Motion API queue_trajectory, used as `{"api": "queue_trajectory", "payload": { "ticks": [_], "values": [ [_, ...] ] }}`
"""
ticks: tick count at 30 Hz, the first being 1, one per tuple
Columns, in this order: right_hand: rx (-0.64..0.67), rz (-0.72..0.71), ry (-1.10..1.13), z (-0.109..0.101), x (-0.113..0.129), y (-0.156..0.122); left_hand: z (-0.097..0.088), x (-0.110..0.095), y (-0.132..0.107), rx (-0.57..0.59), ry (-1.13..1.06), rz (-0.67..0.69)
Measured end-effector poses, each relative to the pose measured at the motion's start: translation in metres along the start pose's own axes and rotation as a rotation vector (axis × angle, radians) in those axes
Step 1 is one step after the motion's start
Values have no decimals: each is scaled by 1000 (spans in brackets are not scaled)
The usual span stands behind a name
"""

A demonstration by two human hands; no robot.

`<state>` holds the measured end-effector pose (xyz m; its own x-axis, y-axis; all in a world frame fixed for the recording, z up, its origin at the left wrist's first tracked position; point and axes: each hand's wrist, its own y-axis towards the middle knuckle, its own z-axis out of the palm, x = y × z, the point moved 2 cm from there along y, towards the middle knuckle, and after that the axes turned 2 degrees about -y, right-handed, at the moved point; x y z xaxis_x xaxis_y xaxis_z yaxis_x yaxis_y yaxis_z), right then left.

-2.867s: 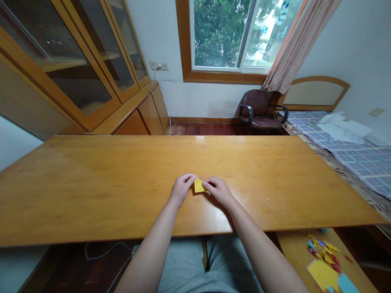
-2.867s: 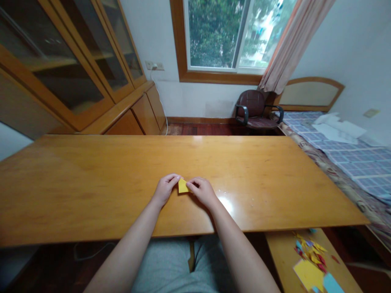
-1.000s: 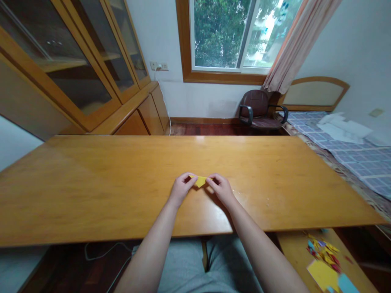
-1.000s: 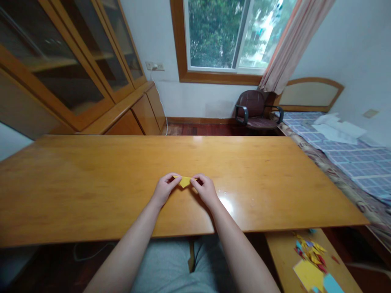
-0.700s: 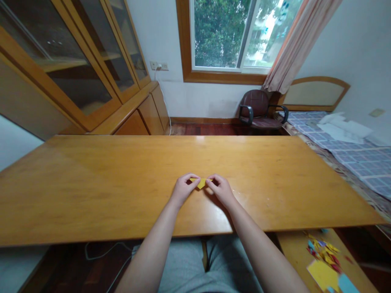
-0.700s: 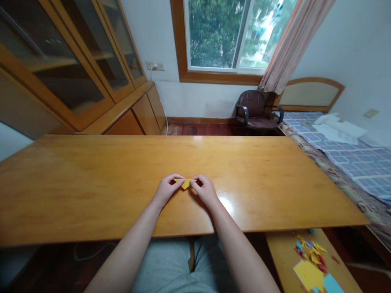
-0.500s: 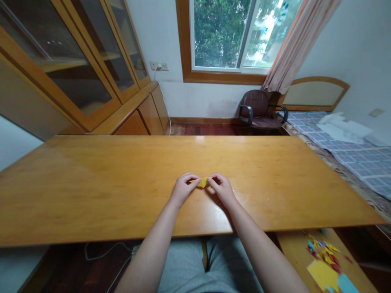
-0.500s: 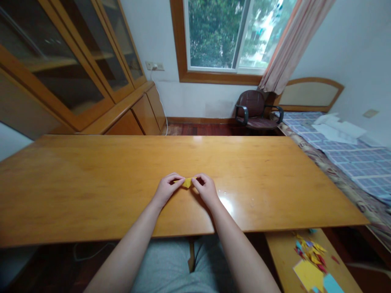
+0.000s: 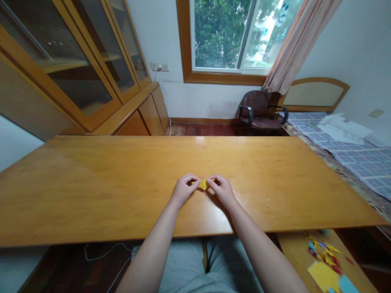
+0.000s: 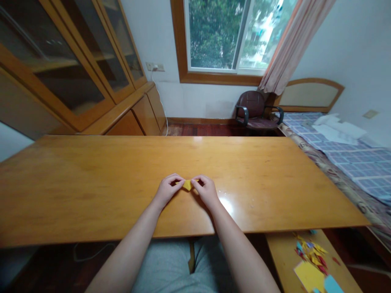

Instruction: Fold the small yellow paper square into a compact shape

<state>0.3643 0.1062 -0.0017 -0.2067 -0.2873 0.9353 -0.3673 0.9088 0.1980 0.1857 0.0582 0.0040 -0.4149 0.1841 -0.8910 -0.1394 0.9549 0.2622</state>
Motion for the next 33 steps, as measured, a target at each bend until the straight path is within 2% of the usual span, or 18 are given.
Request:
{"api": "queue_trajectory", "payload": {
  "ticks": [6,11,13,15,18,21,25,33],
  "values": [
    [-105,70,77,-2,-8,1,-3,7,1,-104,-132,-98],
    [-233,161,211,-8,-14,2,-5,29,2,-315,-333,-212],
    [-242,175,254,-9,-15,2,-5,33,2,-352,-382,-238],
    [-211,182,265,-8,-15,2,-5,31,2,-336,-381,-227],
    [-145,172,231,-4,-14,2,-5,18,2,-280,-319,-134],
    [-95,130,151,-1,-10,1,-3,7,2,-173,-237,-54],
    [-64,60,51,0,-7,2,1,2,1,-43,-111,0],
    [-51,-3,22,-1,-6,2,4,0,1,-15,-26,37]
  ]
}}
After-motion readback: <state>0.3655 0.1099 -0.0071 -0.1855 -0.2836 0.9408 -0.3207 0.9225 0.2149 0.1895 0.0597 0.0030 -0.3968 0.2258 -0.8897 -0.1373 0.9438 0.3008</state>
